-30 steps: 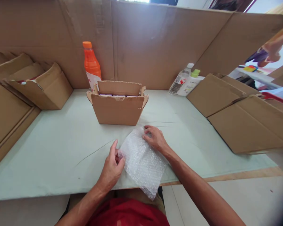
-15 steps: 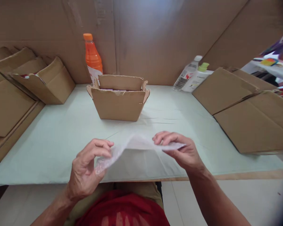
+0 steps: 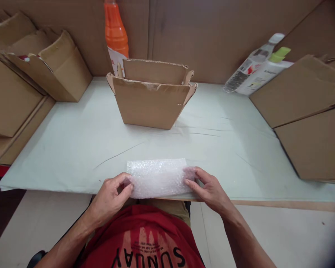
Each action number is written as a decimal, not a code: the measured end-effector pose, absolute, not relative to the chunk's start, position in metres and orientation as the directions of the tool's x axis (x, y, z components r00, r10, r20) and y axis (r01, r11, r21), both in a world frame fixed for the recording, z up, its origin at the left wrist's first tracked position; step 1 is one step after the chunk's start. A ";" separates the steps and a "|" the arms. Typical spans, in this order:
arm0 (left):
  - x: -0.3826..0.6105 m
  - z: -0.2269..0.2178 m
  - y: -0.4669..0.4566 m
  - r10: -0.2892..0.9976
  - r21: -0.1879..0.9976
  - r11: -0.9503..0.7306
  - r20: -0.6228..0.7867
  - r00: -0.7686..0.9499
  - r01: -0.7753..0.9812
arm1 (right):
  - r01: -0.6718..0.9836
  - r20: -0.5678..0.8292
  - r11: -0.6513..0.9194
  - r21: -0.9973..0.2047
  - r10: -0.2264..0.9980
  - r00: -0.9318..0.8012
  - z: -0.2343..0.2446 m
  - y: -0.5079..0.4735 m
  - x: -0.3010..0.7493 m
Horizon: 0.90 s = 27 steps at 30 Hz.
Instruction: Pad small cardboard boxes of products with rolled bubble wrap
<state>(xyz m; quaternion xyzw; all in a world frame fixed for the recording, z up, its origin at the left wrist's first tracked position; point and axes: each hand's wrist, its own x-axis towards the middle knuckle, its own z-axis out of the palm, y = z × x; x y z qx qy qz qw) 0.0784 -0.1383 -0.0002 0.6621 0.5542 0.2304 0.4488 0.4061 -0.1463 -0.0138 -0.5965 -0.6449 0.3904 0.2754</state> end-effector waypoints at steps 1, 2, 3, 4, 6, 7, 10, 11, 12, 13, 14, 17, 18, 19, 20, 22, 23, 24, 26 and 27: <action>0.080 -0.001 -0.136 0.954 0.828 -0.005 -0.163 0.250 0.560 | 0.595 -0.087 -0.021 -0.803 0.993 -0.083 -0.015 -0.146 0.403; 0.081 -0.003 -0.135 0.967 0.802 -0.038 -0.122 0.225 0.596 | 0.640 -0.050 -0.014 -0.768 0.998 -0.038 -0.016 -0.147 0.401; 0.082 -0.006 -0.133 0.975 0.771 -0.078 -0.073 0.210 0.632 | 0.687 -0.003 0.001 -0.727 1.000 -0.005 -0.019 -0.148 0.398; 0.084 -0.009 -0.130 0.978 0.735 -0.123 -0.023 0.206 0.667 | 0.733 0.051 0.024 -0.680 0.999 0.015 -0.022 -0.149 0.395; 0.087 -0.016 -0.126 0.970 0.637 -0.224 0.071 0.233 0.737 | 0.816 0.181 0.095 -0.571 0.983 0.012 -0.029 -0.151 0.391; 0.089 -0.020 -0.123 0.960 0.579 -0.272 0.111 0.256 0.769 | 0.851 0.241 0.131 -0.509 0.970 -0.005 -0.033 -0.152 0.390; 0.090 -0.027 -0.118 0.929 0.432 -0.365 0.225 0.294 0.825 | 0.915 0.362 0.207 -0.347 0.929 -0.073 -0.038 -0.153 0.391; 0.091 -0.026 -0.117 0.918 0.406 -0.384 0.268 0.293 0.829 | 0.924 0.382 0.216 -0.316 0.920 -0.085 -0.038 -0.154 0.393; 0.091 -0.025 -0.117 0.904 0.391 -0.402 0.313 0.292 0.828 | 0.930 0.399 0.217 -0.298 0.913 -0.085 -0.036 -0.154 0.394; 0.092 -0.022 -0.118 0.886 0.381 -0.424 0.360 0.291 0.822 | 0.933 0.419 0.214 -0.290 0.905 -0.077 -0.034 -0.155 0.394; 0.094 -0.019 -0.119 0.865 0.372 -0.453 0.404 0.298 0.810 | 0.935 0.440 0.209 -0.286 0.896 -0.066 -0.030 -0.155 0.394; 0.105 -0.010 -0.123 0.776 0.346 -0.597 0.476 0.413 0.724 | 0.927 0.497 0.250 -0.279 0.864 -0.084 -0.020 -0.151 0.382; 0.110 -0.010 -0.125 0.740 0.334 -0.653 0.471 0.480 0.680 | 0.913 0.503 0.296 -0.281 0.856 -0.123 -0.018 -0.149 0.375; 0.115 -0.011 -0.126 0.706 0.322 -0.701 0.444 0.552 0.637 | 0.892 0.495 0.354 -0.280 0.850 -0.181 -0.017 -0.147 0.367; 0.119 -0.014 -0.126 0.678 0.310 -0.733 0.403 0.615 0.605 | 0.868 0.470 0.411 -0.279 0.847 -0.250 -0.017 -0.144 0.360; 0.126 -0.023 -0.123 0.654 0.291 -0.756 0.311 0.690 0.586 | 0.828 0.391 0.493 -0.267 0.841 -0.375 -0.023 -0.141 0.350; 0.126 -0.029 -0.121 0.655 0.291 -0.755 0.273 0.705 0.588 | 0.820 0.348 0.512 -0.258 0.841 -0.415 -0.028 -0.140 0.348; 0.126 -0.034 -0.119 0.658 0.299 -0.750 0.248 0.711 0.590 | 0.821 0.311 0.515 -0.248 0.844 -0.436 -0.033 -0.142 0.349; 0.123 -0.041 -0.114 0.663 0.340 -0.741 0.229 0.713 0.579 | 0.841 0.274 0.490 -0.230 0.862 -0.427 -0.041 -0.148 0.358; 0.121 -0.043 -0.112 0.662 0.369 -0.736 0.221 0.716 0.567 | 0.852 0.267 0.471 -0.227 0.872 -0.411 -0.043 -0.152 0.365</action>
